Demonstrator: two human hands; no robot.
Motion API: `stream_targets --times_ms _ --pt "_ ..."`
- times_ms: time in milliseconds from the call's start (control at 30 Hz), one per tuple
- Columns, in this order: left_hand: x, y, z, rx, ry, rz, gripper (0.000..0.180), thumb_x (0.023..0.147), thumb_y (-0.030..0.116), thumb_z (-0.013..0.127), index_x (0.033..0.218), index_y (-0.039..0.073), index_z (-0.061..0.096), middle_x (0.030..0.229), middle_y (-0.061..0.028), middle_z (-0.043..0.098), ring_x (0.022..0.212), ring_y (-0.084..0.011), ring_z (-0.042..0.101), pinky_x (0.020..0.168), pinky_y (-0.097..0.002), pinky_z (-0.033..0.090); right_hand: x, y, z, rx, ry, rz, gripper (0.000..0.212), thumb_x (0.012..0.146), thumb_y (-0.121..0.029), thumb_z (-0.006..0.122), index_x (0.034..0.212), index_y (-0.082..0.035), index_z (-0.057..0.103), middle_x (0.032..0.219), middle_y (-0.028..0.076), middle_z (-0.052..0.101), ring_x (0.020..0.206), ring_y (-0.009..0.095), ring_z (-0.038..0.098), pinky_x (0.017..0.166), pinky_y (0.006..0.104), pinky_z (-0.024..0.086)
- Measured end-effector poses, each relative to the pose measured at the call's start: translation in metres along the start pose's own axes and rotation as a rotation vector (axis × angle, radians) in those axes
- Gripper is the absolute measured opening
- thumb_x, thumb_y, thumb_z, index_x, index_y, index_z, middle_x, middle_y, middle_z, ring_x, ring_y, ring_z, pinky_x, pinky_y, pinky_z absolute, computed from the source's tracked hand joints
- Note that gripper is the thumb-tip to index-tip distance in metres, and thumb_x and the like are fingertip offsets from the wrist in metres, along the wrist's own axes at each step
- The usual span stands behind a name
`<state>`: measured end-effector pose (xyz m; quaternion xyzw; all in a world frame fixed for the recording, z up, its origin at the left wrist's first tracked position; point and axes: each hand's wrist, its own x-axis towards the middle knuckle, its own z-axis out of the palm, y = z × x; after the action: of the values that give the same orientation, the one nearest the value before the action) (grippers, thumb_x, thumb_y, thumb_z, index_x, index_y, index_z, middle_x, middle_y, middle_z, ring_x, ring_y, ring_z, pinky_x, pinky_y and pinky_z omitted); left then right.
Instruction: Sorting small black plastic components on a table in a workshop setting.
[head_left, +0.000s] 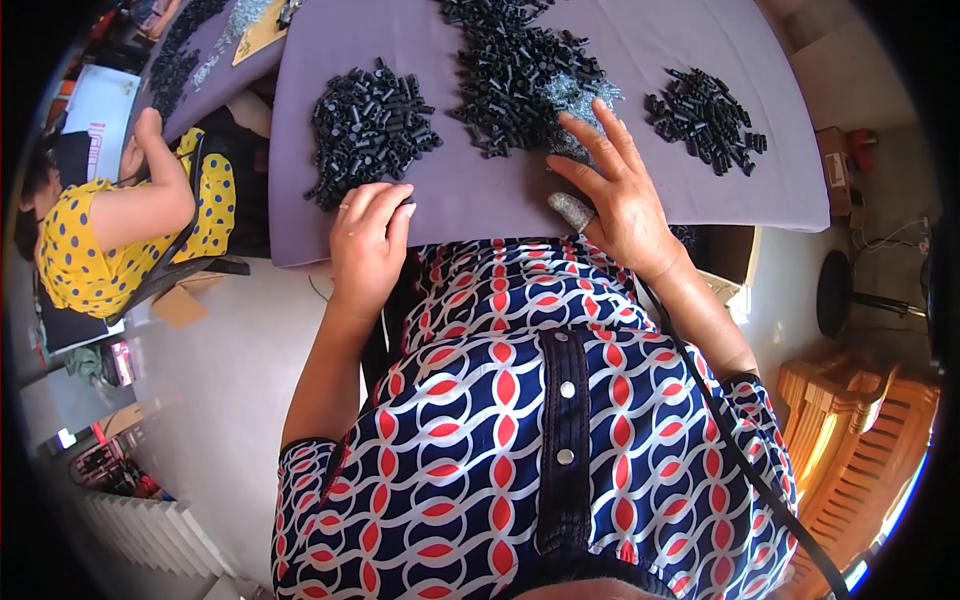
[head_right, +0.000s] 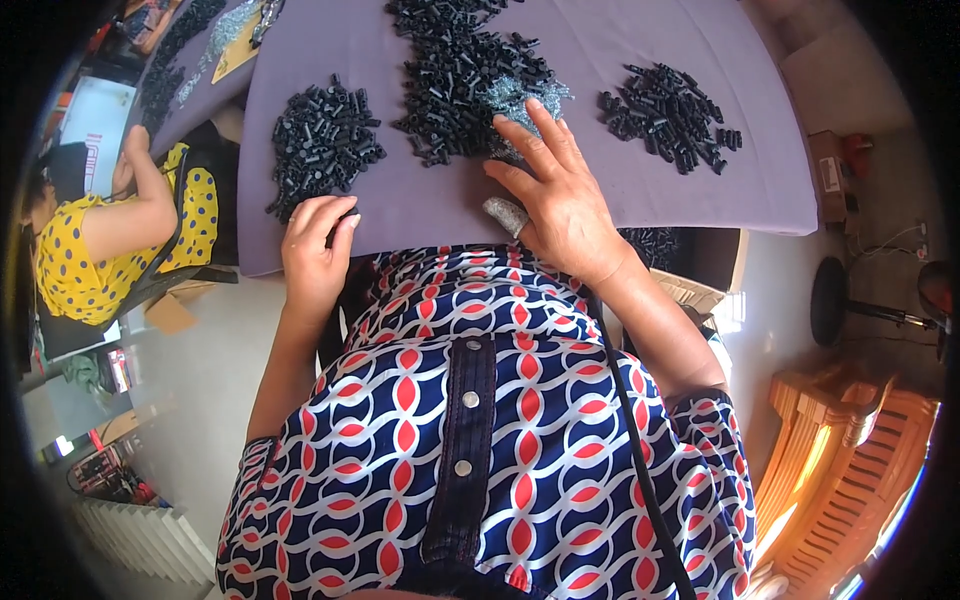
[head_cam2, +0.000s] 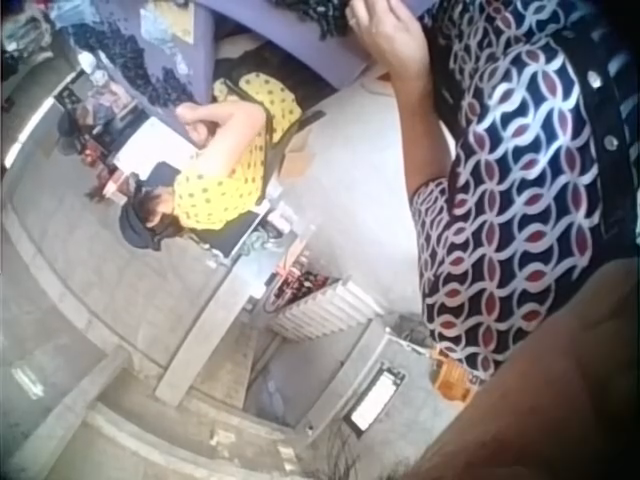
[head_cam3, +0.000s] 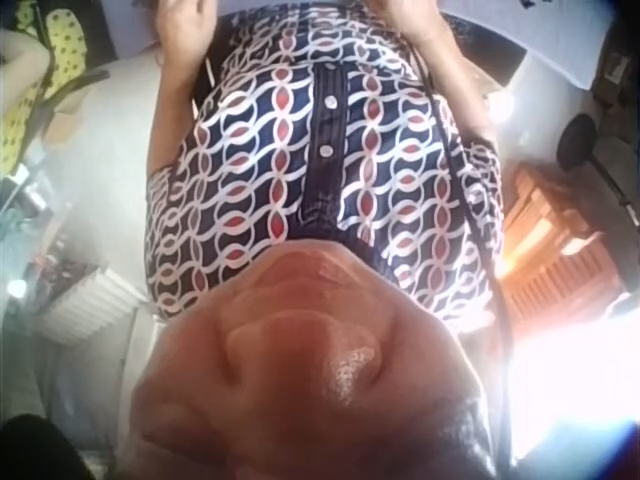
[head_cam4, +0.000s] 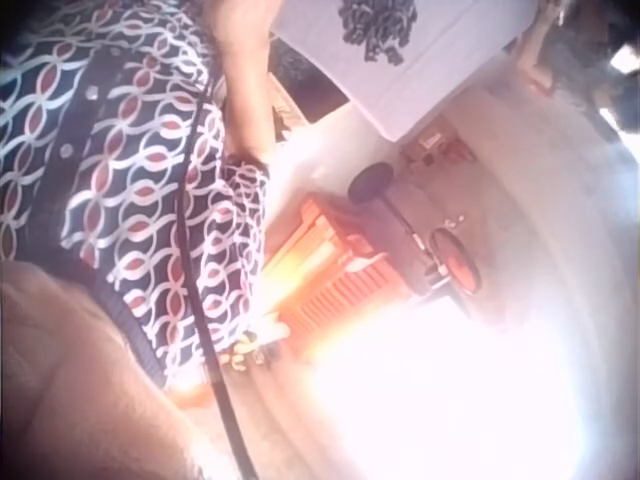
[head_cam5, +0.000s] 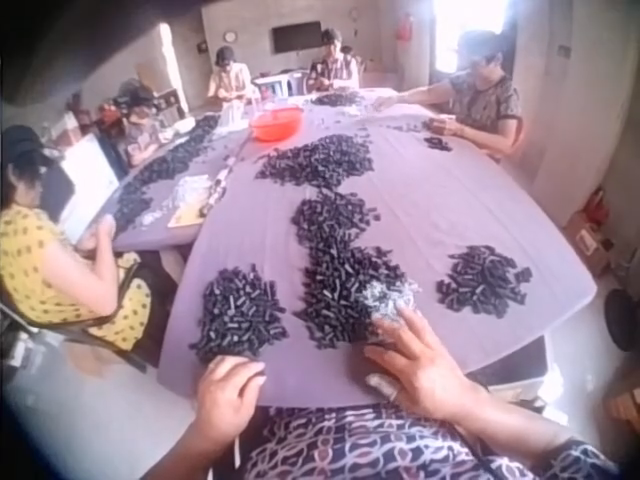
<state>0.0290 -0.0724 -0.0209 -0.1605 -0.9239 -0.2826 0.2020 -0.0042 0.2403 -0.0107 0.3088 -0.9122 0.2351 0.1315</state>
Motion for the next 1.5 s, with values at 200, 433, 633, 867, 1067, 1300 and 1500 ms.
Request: stream_targets --times_ms 200,433,633,867,1067,1300,1500 --pt "0.001 0.000 0.000 0.006 -0.004 -0.002 0.018 0.087 0.002 0.072 0.105 0.000 0.073 0.102 -0.0135 0.070 0.093 -0.0297 0.068 0.085 -0.0369 0.053 -0.014 0.003 -0.007 -0.029 -0.029 0.008 0.030 0.080 -0.010 0.077 0.109 -0.006 0.077 0.155 0.012 0.048 0.154 0.040 0.025 0.121 0.0529 0.033" --pt "0.014 0.019 0.021 -0.216 -0.033 0.026 0.018 0.088 0.002 0.075 0.106 0.000 0.073 0.100 -0.0114 0.070 0.082 -0.0209 0.069 0.072 -0.0301 0.054 -0.007 0.001 -0.001 0.013 -0.057 0.037 0.054 0.068 0.000 0.073 0.122 -0.008 0.073 0.158 0.014 0.042 0.154 0.041 0.024 0.123 0.0594 0.027" --pt "0.039 0.035 0.047 -0.177 -0.115 0.194 0.019 0.086 0.006 0.076 0.104 0.001 0.072 0.097 -0.0123 0.069 0.085 -0.0306 0.069 0.074 -0.0379 0.055 0.001 0.000 -0.002 -0.026 -0.035 -0.012 0.057 0.069 -0.004 0.073 0.125 -0.011 0.072 0.159 0.015 0.041 0.153 0.042 0.024 0.122 0.0603 0.027" --pt "0.039 0.036 0.038 -0.099 -0.176 0.156 0.015 0.087 0.008 0.074 0.100 0.002 0.071 0.096 -0.0114 0.068 0.085 -0.0312 0.068 0.075 -0.0396 0.055 -0.017 0.008 -0.017 -0.013 -0.088 0.024 0.062 0.063 0.004 0.066 0.122 -0.010 0.074 0.160 0.014 0.042 0.154 0.042 0.022 0.123 0.0542 0.028" --pt "0.047 0.043 0.041 -0.071 -0.197 0.184 0.011 0.091 0.007 0.068 0.100 0.002 0.066 0.099 -0.0121 0.066 0.086 -0.0322 0.067 0.076 -0.0402 0.054 0.001 0.001 -0.002 0.003 -0.069 -0.039 0.054 0.070 -0.006 0.074 0.124 -0.010 0.072 0.159 0.016 0.040 0.153 0.042 0.024 0.122 0.0612 0.027" --pt "0.053 0.053 0.053 -0.290 -0.184 0.145 0.012 0.091 0.003 0.067 0.103 0.001 0.064 0.102 -0.0136 0.067 0.087 -0.0299 0.069 0.077 -0.0376 0.056 0.009 -0.001 -0.005 -0.046 -0.125 -0.078 0.060 0.076 -0.016 0.078 0.135 -0.015 0.066 0.159 0.015 0.039 0.152 0.044 0.025 0.121 0.0632 0.026" --pt "0.047 0.047 0.054 -0.326 -0.147 0.140 0.012 0.090 0.002 0.070 0.101 0.000 0.066 0.105 -0.0131 0.069 0.090 -0.0283 0.070 0.079 -0.0361 0.057 0.000 0.011 -0.013 -0.044 -0.026 -0.043 0.046 0.080 -0.025 0.078 0.125 -0.013 0.073 0.159 0.014 0.040 0.153 0.043 0.025 0.121 0.0630 0.026"
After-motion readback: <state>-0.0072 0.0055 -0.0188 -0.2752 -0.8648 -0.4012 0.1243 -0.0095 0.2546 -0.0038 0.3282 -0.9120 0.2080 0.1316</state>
